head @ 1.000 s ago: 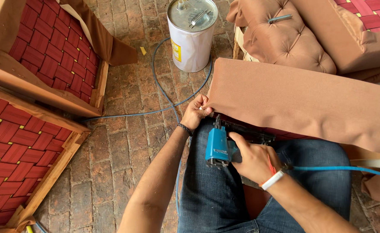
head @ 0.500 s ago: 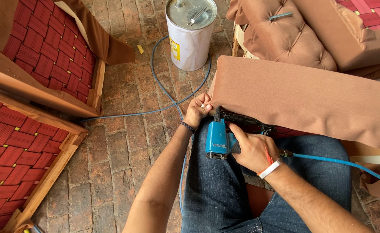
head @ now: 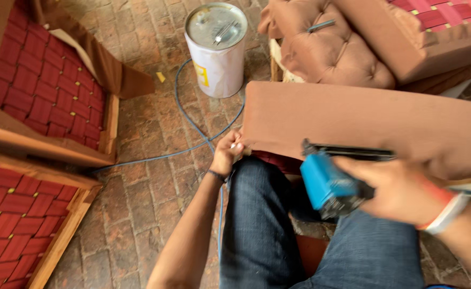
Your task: The person wraps brown fabric around a rectangular chair frame and secures it using a pneumatic staple gun. They repeatedly pull the fabric taut, fold edges, and staple along the sides to attach the fabric to the frame.
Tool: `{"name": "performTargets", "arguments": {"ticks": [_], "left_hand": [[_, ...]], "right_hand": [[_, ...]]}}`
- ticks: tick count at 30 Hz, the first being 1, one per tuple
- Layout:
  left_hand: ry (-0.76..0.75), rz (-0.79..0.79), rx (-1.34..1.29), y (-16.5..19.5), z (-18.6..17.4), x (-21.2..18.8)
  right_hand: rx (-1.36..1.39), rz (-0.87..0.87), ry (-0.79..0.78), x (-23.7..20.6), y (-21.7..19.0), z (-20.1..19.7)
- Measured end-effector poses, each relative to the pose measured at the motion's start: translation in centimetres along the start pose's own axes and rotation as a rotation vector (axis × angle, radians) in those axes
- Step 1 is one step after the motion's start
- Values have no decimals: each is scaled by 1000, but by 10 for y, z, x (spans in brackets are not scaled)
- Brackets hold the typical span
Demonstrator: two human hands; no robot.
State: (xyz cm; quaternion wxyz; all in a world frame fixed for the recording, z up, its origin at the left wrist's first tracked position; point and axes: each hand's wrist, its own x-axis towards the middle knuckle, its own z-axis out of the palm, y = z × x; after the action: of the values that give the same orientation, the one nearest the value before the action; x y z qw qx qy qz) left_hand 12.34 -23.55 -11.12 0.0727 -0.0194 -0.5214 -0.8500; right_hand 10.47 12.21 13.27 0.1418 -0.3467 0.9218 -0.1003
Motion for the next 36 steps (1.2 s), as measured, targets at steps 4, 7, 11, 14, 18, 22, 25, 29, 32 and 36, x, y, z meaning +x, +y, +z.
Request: {"name": "performTargets", "arguments": {"ticks": [4, 7, 11, 14, 18, 22, 25, 29, 32, 36], "left_hand": [[54, -101, 49, 35, 16, -18], [141, 107, 486, 81, 40, -14], [111, 382, 1359, 115, 107, 27], [-114, 566, 1704, 105, 167, 61], [-226, 432, 1745, 98, 206, 99], [-323, 21, 1725, 90, 232, 135], [-305, -29, 1735, 80, 247, 154], [-209, 134, 1733, 67, 255, 153], [-218, 101, 1774, 63, 256, 146], [-211, 110, 1790, 62, 259, 140]], "right_hand": [[-262, -60, -54, 24, 91, -81], [-771, 94, -80, 78, 144, -125], [-774, -176, 86, 180, 180, -137], [-531, -195, 104, 255, 189, -107], [-208, -221, 186, 317, 198, -46], [35, -267, 298, 334, 203, -23], [23, -417, 411, 328, 203, -25], [234, -268, 428, 252, 193, -22], [406, -120, 157, 132, 206, -10], [-142, 358, 385, -1, 262, -14]]}}
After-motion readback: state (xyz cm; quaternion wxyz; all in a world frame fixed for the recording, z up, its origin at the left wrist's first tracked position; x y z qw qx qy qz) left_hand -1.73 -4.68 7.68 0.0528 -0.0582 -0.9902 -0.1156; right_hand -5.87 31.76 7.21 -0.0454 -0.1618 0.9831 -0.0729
